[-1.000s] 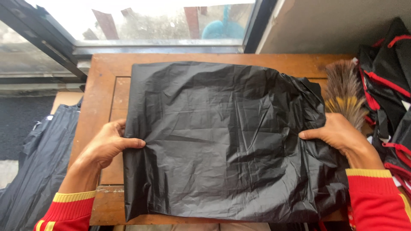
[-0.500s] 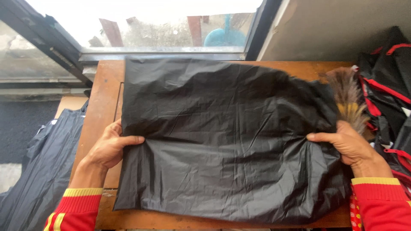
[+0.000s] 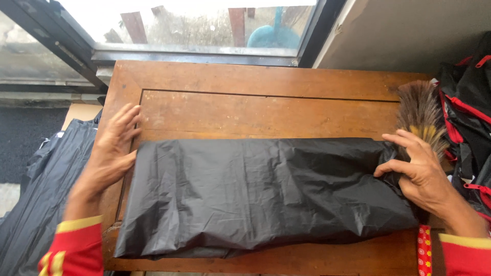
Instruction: The person folds a black and red plastic bag by hand on a wooden surface, using a feather duster to smooth the material as they work.
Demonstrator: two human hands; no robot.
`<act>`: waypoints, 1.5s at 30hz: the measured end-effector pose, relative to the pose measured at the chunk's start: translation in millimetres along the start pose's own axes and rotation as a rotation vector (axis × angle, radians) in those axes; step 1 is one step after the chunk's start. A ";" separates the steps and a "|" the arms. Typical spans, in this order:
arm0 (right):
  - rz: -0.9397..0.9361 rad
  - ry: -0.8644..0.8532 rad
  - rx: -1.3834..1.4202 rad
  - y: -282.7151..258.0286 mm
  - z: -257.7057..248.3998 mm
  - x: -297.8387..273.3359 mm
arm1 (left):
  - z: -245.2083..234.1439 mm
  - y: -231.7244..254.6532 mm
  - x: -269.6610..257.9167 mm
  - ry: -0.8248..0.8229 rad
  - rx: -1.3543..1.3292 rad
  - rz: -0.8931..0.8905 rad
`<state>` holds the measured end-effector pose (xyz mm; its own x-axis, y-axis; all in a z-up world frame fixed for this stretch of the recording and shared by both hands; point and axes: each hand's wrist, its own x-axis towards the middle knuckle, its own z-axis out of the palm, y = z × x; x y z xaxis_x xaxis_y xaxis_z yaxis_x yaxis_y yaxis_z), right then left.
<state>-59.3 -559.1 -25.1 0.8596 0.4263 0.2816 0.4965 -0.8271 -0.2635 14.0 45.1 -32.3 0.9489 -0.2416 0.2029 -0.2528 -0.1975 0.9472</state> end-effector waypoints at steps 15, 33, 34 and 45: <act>0.245 -0.204 -0.277 -143.1 36.8 32.6 | 56.2 106.6 -70.5 0.170 0.582 -0.961; 0.321 -0.140 -0.212 -133.8 66.9 28.6 | 14.6 3.7 -39.4 0.303 -0.364 -0.575; 0.305 -0.130 -0.246 -131.6 69.8 29.1 | 12.2 27.9 -31.2 0.196 -0.303 -0.700; 0.404 -0.187 -0.208 -124.0 69.1 26.0 | 42.7 -14.3 20.0 0.100 -0.437 -0.640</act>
<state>-90.2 -420.1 -48.9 0.9949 0.0995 0.0190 0.1011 -0.9873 -0.1226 28.6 2.6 -52.4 0.9029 -0.1161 -0.4138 0.4267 0.1275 0.8953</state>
